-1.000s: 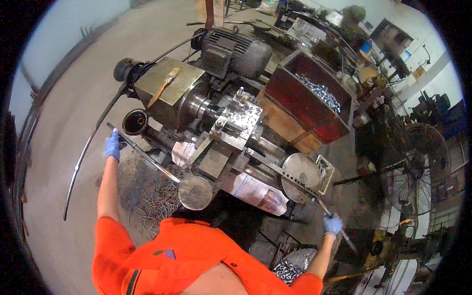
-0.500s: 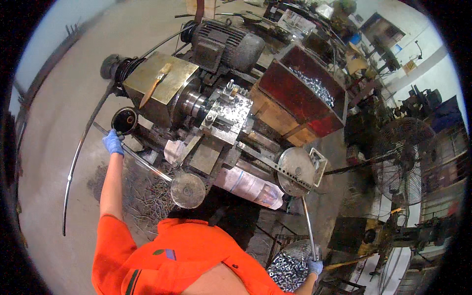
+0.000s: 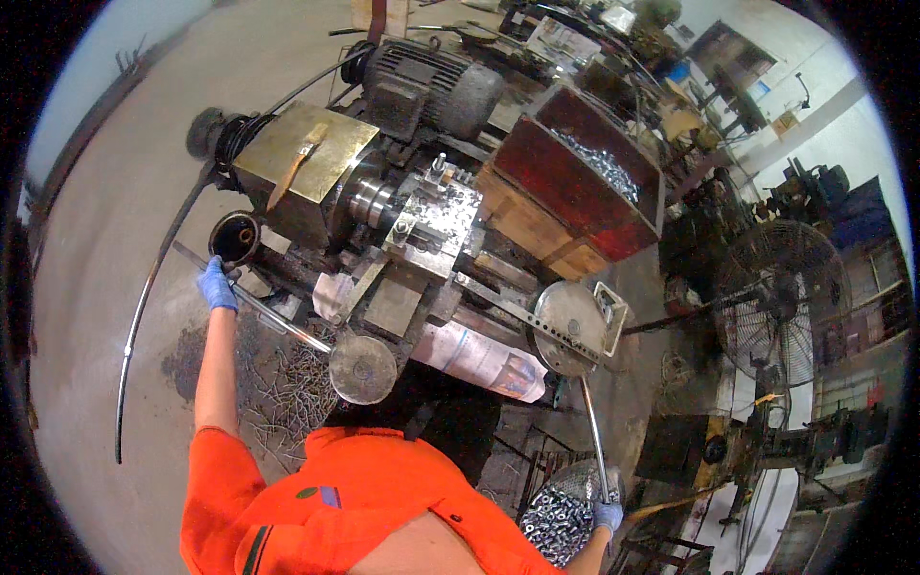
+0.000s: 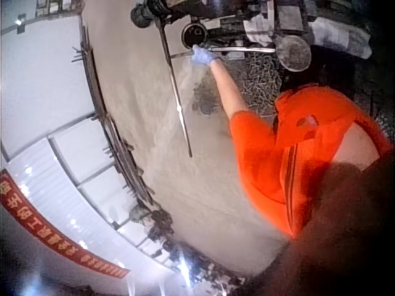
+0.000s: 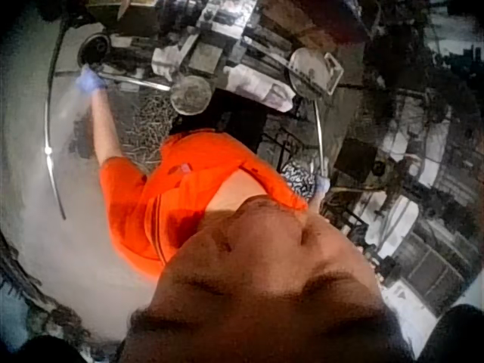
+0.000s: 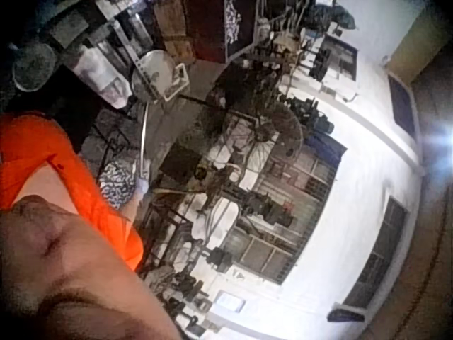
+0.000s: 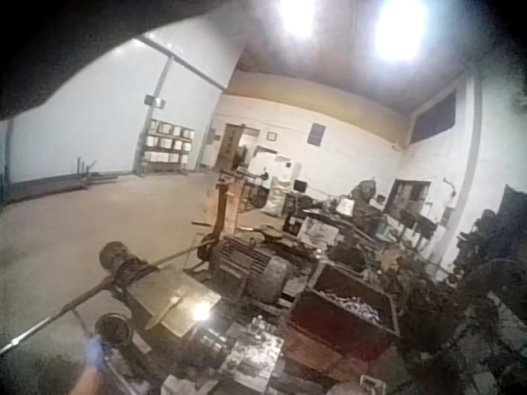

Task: The person picks up metal parts from a bin and places them one by one into the chuck of a metal lathe machine, then pulls a lever to engage the machining process before removing the finished part and repeating.

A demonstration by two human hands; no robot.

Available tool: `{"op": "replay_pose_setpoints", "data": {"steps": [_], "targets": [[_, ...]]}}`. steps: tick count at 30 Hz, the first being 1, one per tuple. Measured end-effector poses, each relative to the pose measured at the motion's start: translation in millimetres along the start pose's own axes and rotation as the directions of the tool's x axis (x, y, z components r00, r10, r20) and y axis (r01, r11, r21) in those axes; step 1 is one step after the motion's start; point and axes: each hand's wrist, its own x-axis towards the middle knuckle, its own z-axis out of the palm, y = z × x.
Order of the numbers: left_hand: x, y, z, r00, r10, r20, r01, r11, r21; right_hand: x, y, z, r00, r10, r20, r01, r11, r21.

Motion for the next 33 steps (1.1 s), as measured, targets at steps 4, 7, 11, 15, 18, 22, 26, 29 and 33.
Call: {"op": "replay_pose_setpoints", "data": {"steps": [4, 7, 11, 15, 18, 22, 26, 29, 33], "targets": [[-8.0, -0.5, 0.2, 0.999, -0.034, -0.005, 0.034, 0.999, -0.014, -10.2, -8.8, -10.9, 0.998, -0.066, 0.009, 0.066, 0.996, 0.059], [-6.6, -2.2, 0.9, 1.0, -0.026, -0.01, 0.026, 1.0, -0.004, -8.5, -3.1, -9.1, 0.997, -0.079, 0.016, 0.078, 0.996, 0.047], [-11.4, -0.3, 6.0, 0.999, -0.013, -0.039, 0.013, 1.0, -0.011, -1.4, 1.8, 1.6, 1.0, -0.008, 0.009, 0.008, 1.0, 0.018], [-12.3, 1.4, 5.3, 0.999, -0.005, -0.046, 0.005, 1.0, 0.0, -8.6, -6.1, -8.9, 0.999, 0.006, 0.046, -0.007, 1.0, 0.02], [-15.2, 3.8, 5.6, 0.999, -0.018, -0.043, 0.017, 0.999, -0.028, -16.4, -11.3, -16.1, 0.999, 0.0, 0.035, 0.0, 1.0, 0.011], [-10.4, -0.3, 5.3, 0.999, -0.015, -0.035, 0.015, 1.0, 0.01, -5.9, -0.8, 0.4, 0.999, 0.051, -0.015, -0.051, 0.999, 0.009], [-11.6, 1.5, 6.6, 0.999, -0.028, -0.039, 0.028, 1.0, 0.002, -5.0, 5.4, 4.2, 1.0, -0.003, 0.002, 0.003, 1.0, 0.024], [-11.2, 0.4, 5.7, 0.998, -0.041, -0.039, 0.04, 0.999, -0.014, -4.7, 4.0, 2.7, 0.999, -0.02, 0.045, 0.02, 1.0, 0.0], [-3.5, -4.8, 0.9, 0.998, -0.028, -0.052, 0.028, 1.0, -0.011, -42.8, -31.7, -38.8, 0.993, -0.085, 0.08, 0.083, 0.996, 0.021]]}}
